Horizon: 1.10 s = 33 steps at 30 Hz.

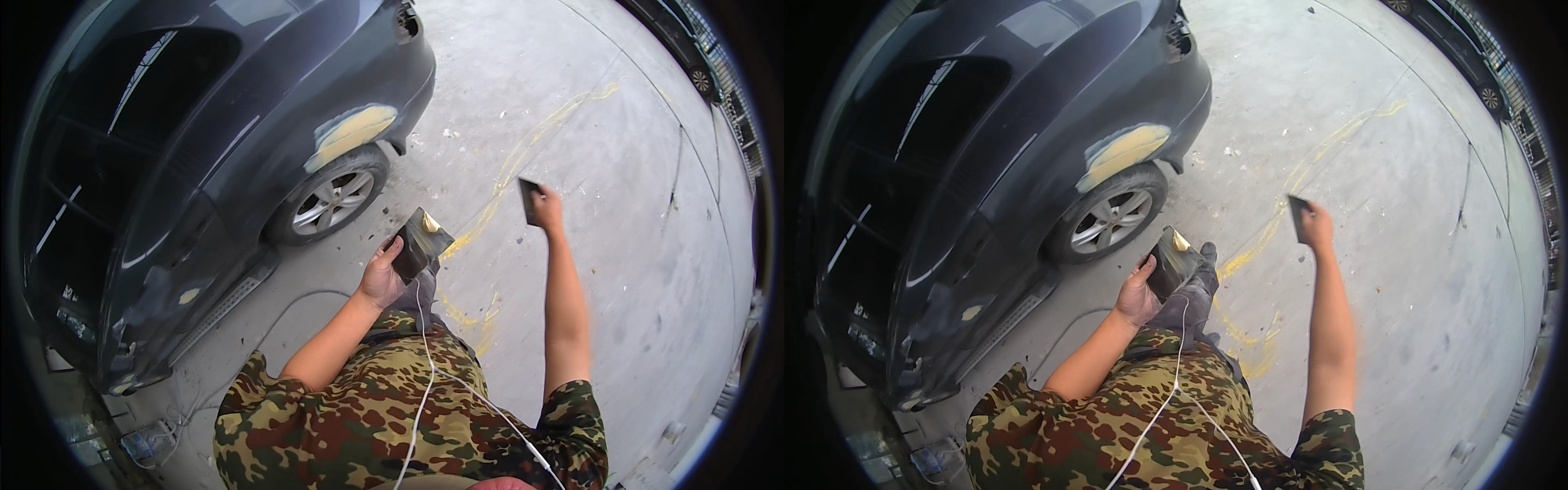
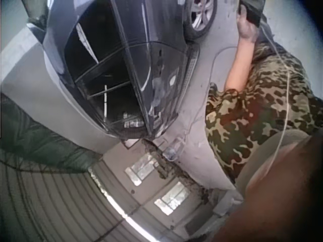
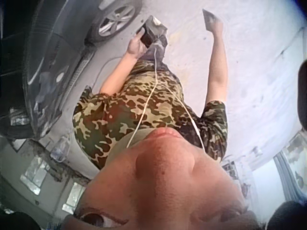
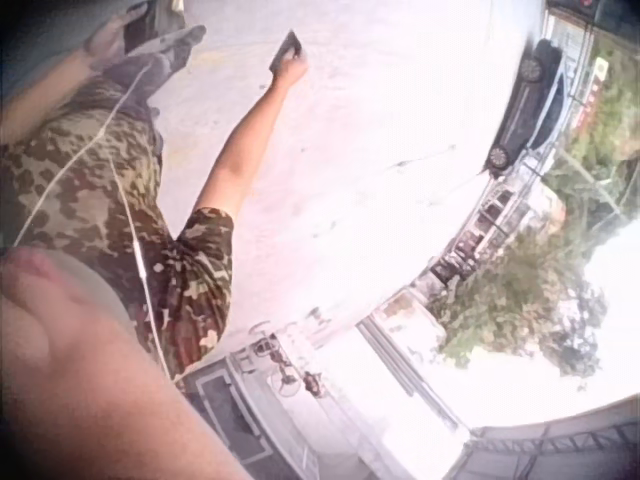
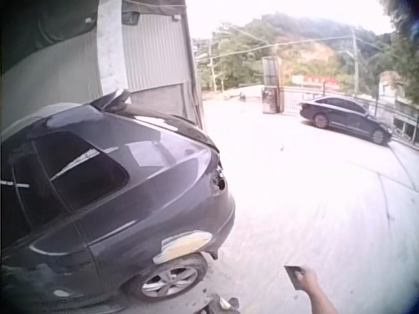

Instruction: The person applies body filler to the front fender and rear quarter panel of a dark gray car using a putty knife and a mixing board. They spread the filler in smooth strokes, occasionally scrape excess material, and move around the vehicle to reach different areas.

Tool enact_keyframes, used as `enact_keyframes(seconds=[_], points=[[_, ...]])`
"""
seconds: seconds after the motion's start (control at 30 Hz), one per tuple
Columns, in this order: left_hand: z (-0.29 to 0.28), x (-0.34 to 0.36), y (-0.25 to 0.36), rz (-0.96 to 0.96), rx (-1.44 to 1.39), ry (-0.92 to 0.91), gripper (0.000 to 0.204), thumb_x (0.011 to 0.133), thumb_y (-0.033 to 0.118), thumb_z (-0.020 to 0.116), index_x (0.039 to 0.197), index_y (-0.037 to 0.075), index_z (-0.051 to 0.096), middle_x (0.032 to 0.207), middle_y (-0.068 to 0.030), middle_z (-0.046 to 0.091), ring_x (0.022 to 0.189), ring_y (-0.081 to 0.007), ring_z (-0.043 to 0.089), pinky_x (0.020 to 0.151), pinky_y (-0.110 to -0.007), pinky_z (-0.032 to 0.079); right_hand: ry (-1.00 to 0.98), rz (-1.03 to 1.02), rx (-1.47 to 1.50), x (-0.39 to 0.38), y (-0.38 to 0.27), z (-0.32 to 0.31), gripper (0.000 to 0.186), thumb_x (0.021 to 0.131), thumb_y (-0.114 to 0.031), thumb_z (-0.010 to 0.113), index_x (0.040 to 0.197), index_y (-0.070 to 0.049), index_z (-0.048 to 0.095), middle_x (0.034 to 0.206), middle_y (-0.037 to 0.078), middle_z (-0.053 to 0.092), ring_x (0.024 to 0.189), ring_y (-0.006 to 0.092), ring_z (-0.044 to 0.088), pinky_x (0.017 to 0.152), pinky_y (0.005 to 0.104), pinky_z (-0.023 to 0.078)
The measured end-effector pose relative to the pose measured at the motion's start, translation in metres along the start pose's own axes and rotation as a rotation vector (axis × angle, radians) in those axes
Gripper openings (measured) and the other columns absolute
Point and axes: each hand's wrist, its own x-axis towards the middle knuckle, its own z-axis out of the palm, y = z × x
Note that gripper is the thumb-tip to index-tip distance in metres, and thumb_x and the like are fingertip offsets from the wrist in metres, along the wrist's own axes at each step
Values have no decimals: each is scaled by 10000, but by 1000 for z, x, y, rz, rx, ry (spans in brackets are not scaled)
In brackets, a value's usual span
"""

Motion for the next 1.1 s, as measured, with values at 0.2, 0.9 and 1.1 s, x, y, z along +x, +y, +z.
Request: enact_keyframes(seconds=[0.2, 0.9, 1.1], points=[[29, 153, -17, -118, -44, -85, 311, 1002, 141, 509, 1274, -8, 528, 1246, -137, 611, 1132, -249, 610, 1007, -388, 475, -290, 139, -197, -2, 135, 10, 311, 850, -280, 607, 939, 3, 699, 885, 258, 670, 845, 411, 661, 740, 465, 509], [193, 636, -60, -306, 36, -65, 359, 995, 175, 544, 1274, -48, 504, 1211, -153, 617, 1101, -243, 631, 976, -396, 512, -330, 864, 15, 39, 345, 63, 268, 816, -99, 632, 1044, 25, 698, 880, 173, 706, 846, 275, 670, 779, 410, 521], [250, 735, -51, -65, -6, 42, 339, 1001, 145, 518, 1272, -58, 509, 1230, -160, 614, 1120, -255, 622, 987, -399, 502, -362, 736, -243, 505, 441, -67, 355, 842, -164, 628, 1113, 64, 653, 989, 230, 696, 891, 287, 670, 805, 419, 520]])
